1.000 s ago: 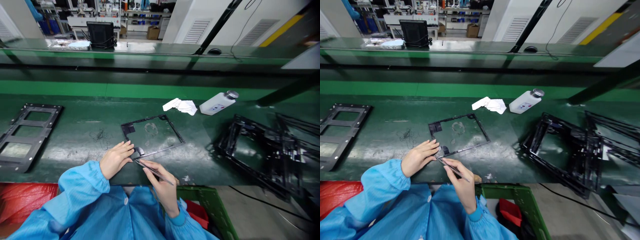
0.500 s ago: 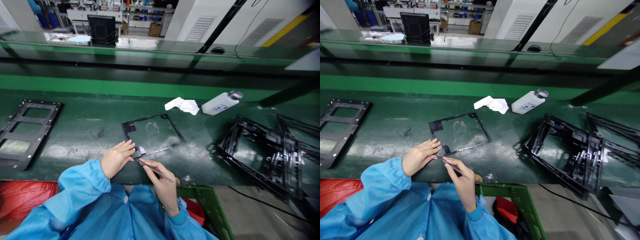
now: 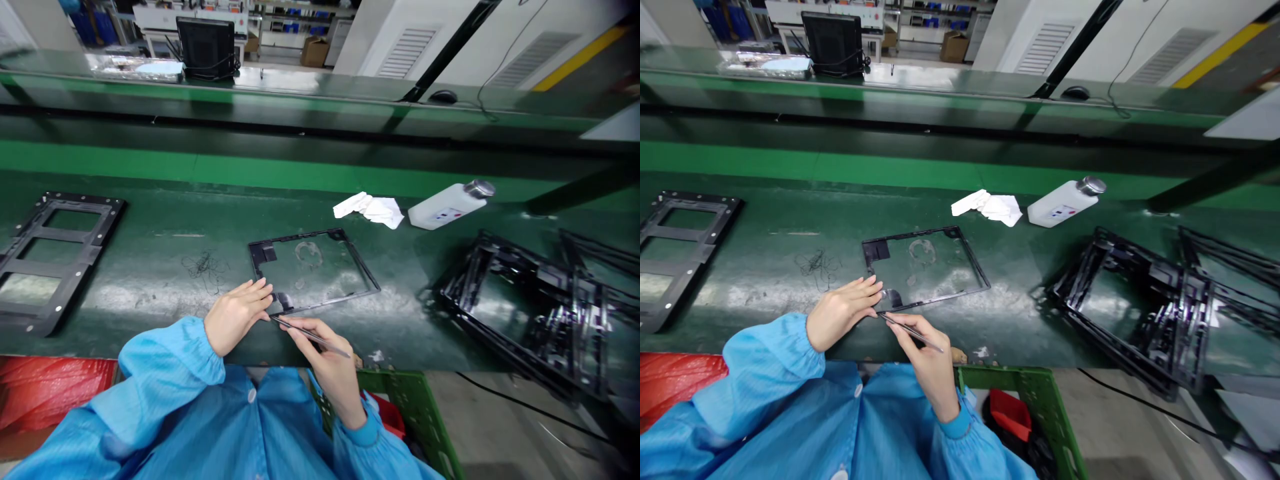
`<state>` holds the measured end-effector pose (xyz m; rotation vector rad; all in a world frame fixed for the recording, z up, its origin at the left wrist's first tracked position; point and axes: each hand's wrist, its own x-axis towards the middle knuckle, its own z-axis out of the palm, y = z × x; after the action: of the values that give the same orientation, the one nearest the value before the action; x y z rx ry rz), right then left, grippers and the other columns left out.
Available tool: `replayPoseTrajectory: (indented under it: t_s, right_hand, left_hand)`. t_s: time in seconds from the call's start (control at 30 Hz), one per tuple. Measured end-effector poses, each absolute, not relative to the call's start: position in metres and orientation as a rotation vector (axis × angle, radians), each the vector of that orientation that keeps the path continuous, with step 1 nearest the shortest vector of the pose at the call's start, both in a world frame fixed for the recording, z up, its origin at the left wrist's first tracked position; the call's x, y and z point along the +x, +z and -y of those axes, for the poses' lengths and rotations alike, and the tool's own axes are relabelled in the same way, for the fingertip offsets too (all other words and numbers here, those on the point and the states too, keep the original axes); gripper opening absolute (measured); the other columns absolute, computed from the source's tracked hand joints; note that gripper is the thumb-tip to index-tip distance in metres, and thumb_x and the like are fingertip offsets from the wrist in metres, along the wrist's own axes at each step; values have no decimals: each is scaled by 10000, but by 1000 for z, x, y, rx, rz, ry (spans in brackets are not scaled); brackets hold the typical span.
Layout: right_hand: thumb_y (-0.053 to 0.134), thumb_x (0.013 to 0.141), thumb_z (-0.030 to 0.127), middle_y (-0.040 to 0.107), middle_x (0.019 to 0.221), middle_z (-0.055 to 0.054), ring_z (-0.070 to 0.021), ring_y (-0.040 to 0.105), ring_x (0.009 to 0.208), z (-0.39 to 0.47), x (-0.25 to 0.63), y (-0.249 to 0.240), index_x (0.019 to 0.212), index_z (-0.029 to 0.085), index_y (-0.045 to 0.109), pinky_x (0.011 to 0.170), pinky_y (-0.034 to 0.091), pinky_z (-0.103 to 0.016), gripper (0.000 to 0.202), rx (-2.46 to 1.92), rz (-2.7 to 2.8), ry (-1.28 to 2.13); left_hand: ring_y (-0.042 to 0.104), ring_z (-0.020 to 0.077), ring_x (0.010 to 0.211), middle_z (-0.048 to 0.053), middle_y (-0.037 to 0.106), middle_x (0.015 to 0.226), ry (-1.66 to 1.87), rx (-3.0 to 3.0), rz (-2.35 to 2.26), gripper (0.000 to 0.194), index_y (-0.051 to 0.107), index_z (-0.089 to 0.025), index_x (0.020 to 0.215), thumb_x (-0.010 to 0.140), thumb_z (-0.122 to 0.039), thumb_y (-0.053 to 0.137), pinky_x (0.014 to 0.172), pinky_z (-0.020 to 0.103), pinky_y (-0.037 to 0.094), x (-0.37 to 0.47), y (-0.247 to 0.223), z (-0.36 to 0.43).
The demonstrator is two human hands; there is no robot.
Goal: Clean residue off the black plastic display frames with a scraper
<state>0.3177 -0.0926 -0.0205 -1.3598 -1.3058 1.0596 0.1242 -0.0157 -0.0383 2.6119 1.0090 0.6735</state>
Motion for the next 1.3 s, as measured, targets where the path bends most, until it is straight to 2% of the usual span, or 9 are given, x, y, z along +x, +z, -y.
replayPoseTrajectory:
  t_s: [0.33, 0.53, 0.7, 0.8, 0.97, 1.2, 1.3]
  right_hand:
    - [636, 878, 353, 757, 929, -63, -239, 726, 875, 80, 324, -20, 925, 191, 722, 842, 588, -392, 189, -1332, 1254, 1239]
    - [595, 908, 276, 749, 982, -65, -218, 712, 931, 94, 314, -31, 901, 197, 709, 862, 584, -358, 138, -1269, 1457, 872]
    - [522, 931, 152, 720, 1090, -76, -193, 672, 1054, 102, 315, -43, 1036, 195, 661, 912, 567, -333, 179, -1120, 1827, 536]
    - [518, 918, 98, 678, 1196, -97, -185, 637, 1119, 104, 317, -53, 1136, 183, 621, 940, 552, -322, 257, -1075, 1985, 336]
    - [500, 920, 101, 653, 1235, -126, -208, 626, 1136, 104, 318, -62, 1188, 159, 590, 935, 554, -350, 288, -1042, 2080, 172]
    - [508, 932, 149, 678, 1178, -133, -219, 664, 1055, 101, 313, -51, 1044, 160, 652, 880, 575, -328, 182, -1071, 2232, -83]
    - [535, 922, 166, 686, 1156, -119, -195, 671, 1014, 97, 313, -55, 963, 169, 667, 858, 580, -296, 138, -1021, 2262, -245]
  left_hand:
    - [518, 210, 1272, 71, 614, 1293, 693, 2659, -948, 292, 642, -169, 1184, 948, -284, 512, 1087, 403, 459, 121, -40, 12]
    - [527, 209, 1265, 64, 605, 1307, 729, 2683, -911, 296, 638, -171, 1194, 958, -279, 495, 1093, 408, 454, 118, -43, 10]
    - [520, 210, 1272, 63, 590, 1326, 688, 2739, -911, 322, 625, -164, 1215, 969, -299, 467, 1094, 405, 452, 116, -44, 11]
    - [471, 208, 1316, 70, 536, 1383, 615, 2774, -891, 365, 556, -166, 1305, 982, -278, 430, 1111, 410, 431, 112, -43, 13]
    - [385, 181, 1374, 52, 431, 1470, 490, 2827, -821, 460, 416, -183, 1423, 984, -135, 288, 1134, 397, 395, 105, -40, 15]
    - [385, 183, 1375, 77, 311, 1535, 492, 2845, -853, 580, 96, -167, 1529, 989, -159, 308, 1149, 358, 368, 104, -38, 14]
    - [414, 179, 1355, 87, 310, 1535, 511, 2840, -841, 597, 43, -166, 1531, 993, -161, 301, 1149, 353, 364, 106, -36, 14]
